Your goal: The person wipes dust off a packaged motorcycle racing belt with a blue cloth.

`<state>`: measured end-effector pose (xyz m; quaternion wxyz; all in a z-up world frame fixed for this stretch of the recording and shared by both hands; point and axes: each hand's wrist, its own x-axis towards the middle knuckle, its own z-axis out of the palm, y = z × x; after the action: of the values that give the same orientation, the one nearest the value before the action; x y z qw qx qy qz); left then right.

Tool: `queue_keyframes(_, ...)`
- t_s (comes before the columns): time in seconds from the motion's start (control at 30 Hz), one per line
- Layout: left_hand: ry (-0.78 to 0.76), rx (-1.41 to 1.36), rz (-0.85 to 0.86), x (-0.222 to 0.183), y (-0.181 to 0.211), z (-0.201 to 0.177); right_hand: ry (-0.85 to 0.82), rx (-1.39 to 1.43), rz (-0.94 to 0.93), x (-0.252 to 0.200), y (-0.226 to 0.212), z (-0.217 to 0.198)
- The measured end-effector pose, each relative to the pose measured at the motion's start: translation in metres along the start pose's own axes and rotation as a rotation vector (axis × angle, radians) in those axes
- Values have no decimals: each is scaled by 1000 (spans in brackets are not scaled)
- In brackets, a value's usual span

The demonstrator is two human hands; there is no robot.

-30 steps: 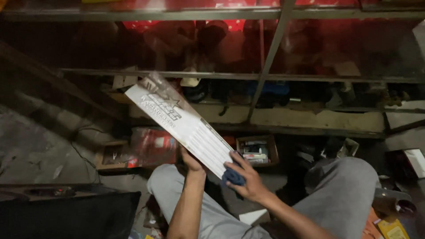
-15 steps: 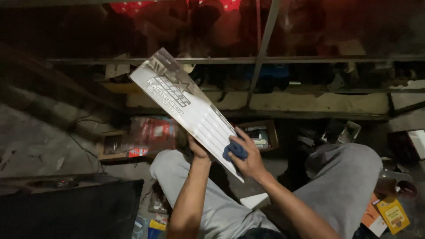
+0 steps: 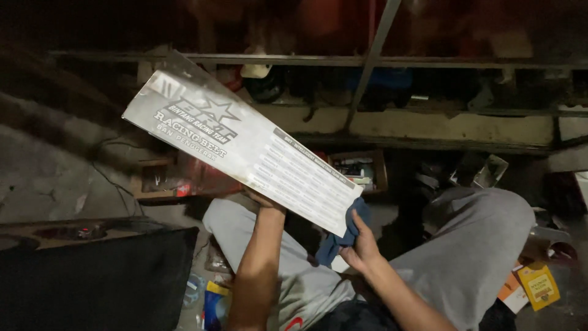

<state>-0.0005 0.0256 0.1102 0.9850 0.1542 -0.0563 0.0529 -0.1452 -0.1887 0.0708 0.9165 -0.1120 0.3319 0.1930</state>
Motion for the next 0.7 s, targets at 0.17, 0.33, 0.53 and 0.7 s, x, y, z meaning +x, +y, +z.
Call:
queue_keyframes(0.17,-135,12,-29,6,-4,24,-5,-216,-199,2,-4,-2)
queue_keyframes(0.33,-206,16,-61,-1,-10,30,22,-400,-519,11,-30,-40)
queue_keyframes(0.53,-132,275,-125,7,-14,-3,4,-945,-860,-15,-63,-41)
queue_keyframes(0.7,163,269,-228,15,-15,-7,-113,-1292,-978,-48,-67,-28)
